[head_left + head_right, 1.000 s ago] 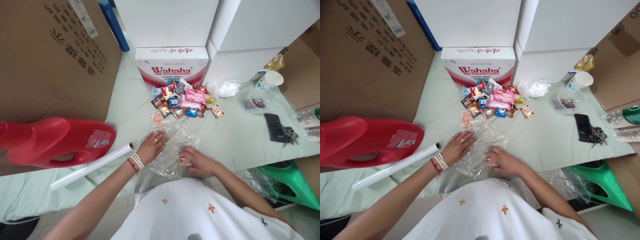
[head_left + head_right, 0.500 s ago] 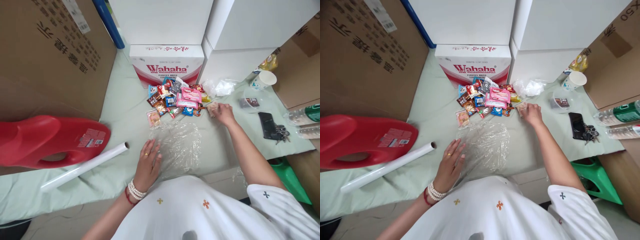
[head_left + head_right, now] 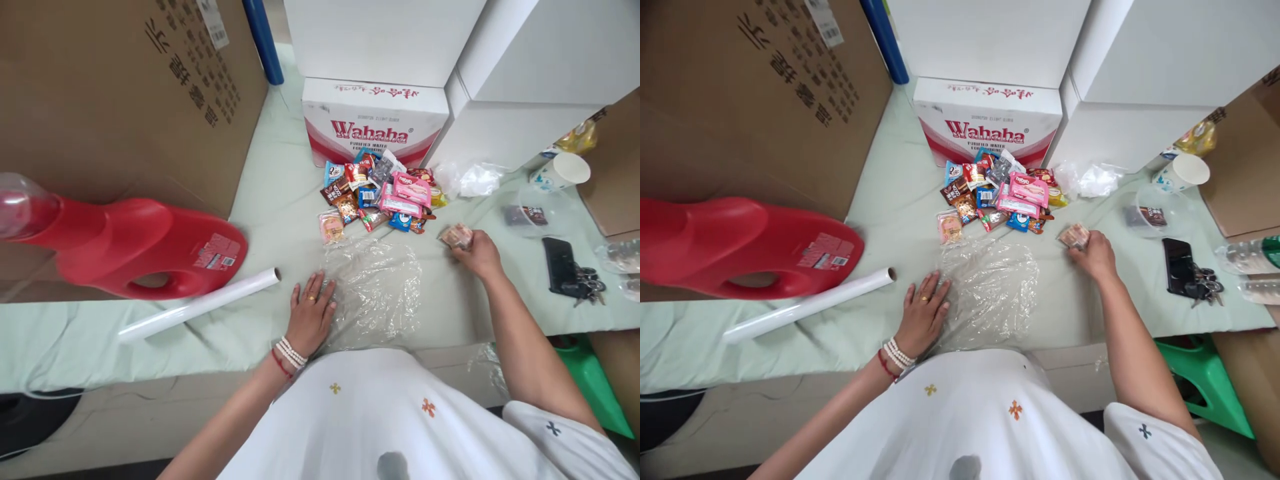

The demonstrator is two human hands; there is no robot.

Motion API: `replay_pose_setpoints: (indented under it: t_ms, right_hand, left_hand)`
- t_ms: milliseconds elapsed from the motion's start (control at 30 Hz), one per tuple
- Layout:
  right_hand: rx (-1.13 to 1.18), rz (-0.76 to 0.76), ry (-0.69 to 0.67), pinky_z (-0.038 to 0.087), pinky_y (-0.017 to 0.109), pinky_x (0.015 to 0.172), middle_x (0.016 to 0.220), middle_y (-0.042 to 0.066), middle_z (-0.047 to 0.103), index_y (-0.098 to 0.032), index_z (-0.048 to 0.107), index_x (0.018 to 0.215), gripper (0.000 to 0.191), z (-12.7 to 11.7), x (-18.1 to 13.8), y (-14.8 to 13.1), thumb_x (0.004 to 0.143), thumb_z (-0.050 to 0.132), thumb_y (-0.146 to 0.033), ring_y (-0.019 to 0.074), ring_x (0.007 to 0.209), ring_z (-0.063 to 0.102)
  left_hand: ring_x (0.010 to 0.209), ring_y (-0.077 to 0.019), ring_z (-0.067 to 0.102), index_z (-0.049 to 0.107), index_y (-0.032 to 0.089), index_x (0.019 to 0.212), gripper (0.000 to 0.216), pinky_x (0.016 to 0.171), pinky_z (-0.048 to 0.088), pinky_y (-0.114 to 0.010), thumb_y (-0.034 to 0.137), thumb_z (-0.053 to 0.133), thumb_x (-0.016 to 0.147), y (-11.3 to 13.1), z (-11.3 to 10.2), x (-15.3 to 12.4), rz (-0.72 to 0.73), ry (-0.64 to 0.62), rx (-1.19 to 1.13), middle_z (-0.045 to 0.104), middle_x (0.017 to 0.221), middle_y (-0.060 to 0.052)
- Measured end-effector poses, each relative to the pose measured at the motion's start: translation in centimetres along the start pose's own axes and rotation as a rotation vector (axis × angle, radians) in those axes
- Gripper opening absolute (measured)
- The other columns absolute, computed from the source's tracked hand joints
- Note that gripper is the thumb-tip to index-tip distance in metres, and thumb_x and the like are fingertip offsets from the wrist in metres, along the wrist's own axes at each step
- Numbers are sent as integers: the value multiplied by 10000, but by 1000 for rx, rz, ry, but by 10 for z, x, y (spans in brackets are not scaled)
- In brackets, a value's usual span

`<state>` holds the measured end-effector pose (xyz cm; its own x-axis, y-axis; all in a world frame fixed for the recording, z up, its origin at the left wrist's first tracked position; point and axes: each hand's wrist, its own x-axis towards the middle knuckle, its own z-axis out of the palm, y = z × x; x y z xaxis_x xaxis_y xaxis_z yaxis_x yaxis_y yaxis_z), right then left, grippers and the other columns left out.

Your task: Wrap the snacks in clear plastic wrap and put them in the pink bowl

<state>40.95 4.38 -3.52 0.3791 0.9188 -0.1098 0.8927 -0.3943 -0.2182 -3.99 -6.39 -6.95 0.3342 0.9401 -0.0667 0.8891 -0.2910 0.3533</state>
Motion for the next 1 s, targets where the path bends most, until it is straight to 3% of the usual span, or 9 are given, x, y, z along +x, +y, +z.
replay_pose_setpoints:
  t_ms: [133, 233, 367, 500, 600, 667, 800, 900, 1000]
  right_hand:
    - [200, -72, -15, 490, 343, 751, 965, 74, 683, -202, 580, 1098, 429, -29, -30, -21, 714, 671, -370, 251, 834, 619]
    - [363, -363, -182, 497, 338, 823, 1047, 69, 690, -210, 570, 1154, 439, -43, -63, -67, 741, 636, -344, 245, 898, 633]
    - [346, -808, -456, 475, 374, 934, 1157, 99, 666, -191, 577, 1229, 486, -18, -98, -136, 755, 628, -284, 275, 1041, 600]
    - [76, -966, -521, 422, 499, 988, 1202, 173, 637, -141, 600, 1283, 530, 19, -104, -166, 796, 691, -328, 352, 1136, 517]
    - [104, -957, -472, 395, 560, 1023, 1415, 210, 535, -154, 504, 1448, 685, 19, -106, -152, 861, 694, -452, 388, 1236, 451]
    - [210, -981, -432, 407, 555, 1026, 1429, 199, 527, -182, 486, 1469, 679, 10, -115, -129, 901, 667, -507, 373, 1232, 457]
    - [314, -1068, -465, 465, 514, 974, 1279, 158, 613, -217, 584, 1345, 497, 13, -154, -75, 929, 667, -475, 328, 1142, 528]
    - [350, -989, -387, 492, 510, 915, 1154, 131, 667, -242, 680, 1160, 222, 34, -181, -48, 1007, 546, -333, 300, 1064, 575]
    - [497, -896, -362, 515, 460, 833, 1032, 111, 693, -252, 697, 1018, 246, 39, -184, -42, 1040, 456, -297, 258, 929, 604]
  left_hand:
    - [1549, -365, 293, 485, 206, 1531, 527, 1206, 170, -692, 352, 357, 1041, 9, 0, -2, -84, 9, 25, 351, 1660, -149]
    - [1552, -384, 276, 459, 188, 1547, 548, 1194, 124, -734, 353, 371, 1032, 15, 0, 0, -121, 10, 52, 331, 1666, -164]
    - [1545, -395, 287, 446, 189, 1555, 561, 1187, 123, -750, 365, 380, 1027, 22, 3, 1, -146, 25, 59, 339, 1660, -178]
    - [1547, -396, 283, 457, 221, 1550, 552, 1196, 160, -723, 369, 395, 1023, 19, 0, -7, -153, 68, 51, 370, 1650, -165]
    - [1570, -369, 239, 439, 235, 1561, 574, 1226, 156, -676, 311, 439, 992, 6, -15, -22, -86, 153, 45, 346, 1664, -160]
    - [1573, -325, 254, 443, 262, 1556, 618, 1259, 131, -630, 228, 461, 939, -7, -26, -32, 93, 142, 5, 393, 1647, -127]
    - [1542, -302, 336, 503, 273, 1506, 677, 1275, 90, -621, 202, 523, 833, -31, -39, -42, 445, -116, -84, 458, 1611, -106]
    - [1506, -321, 399, 611, 241, 1393, 505, 1257, 117, -646, 299, 559, 894, -43, -37, -37, 432, -222, -82, 492, 1581, -139]
    - [1418, -263, 516, 740, 261, 1117, 311, 1246, 218, -586, 290, 459, 987, -51, -39, -25, 376, -212, -150, 696, 1368, -91]
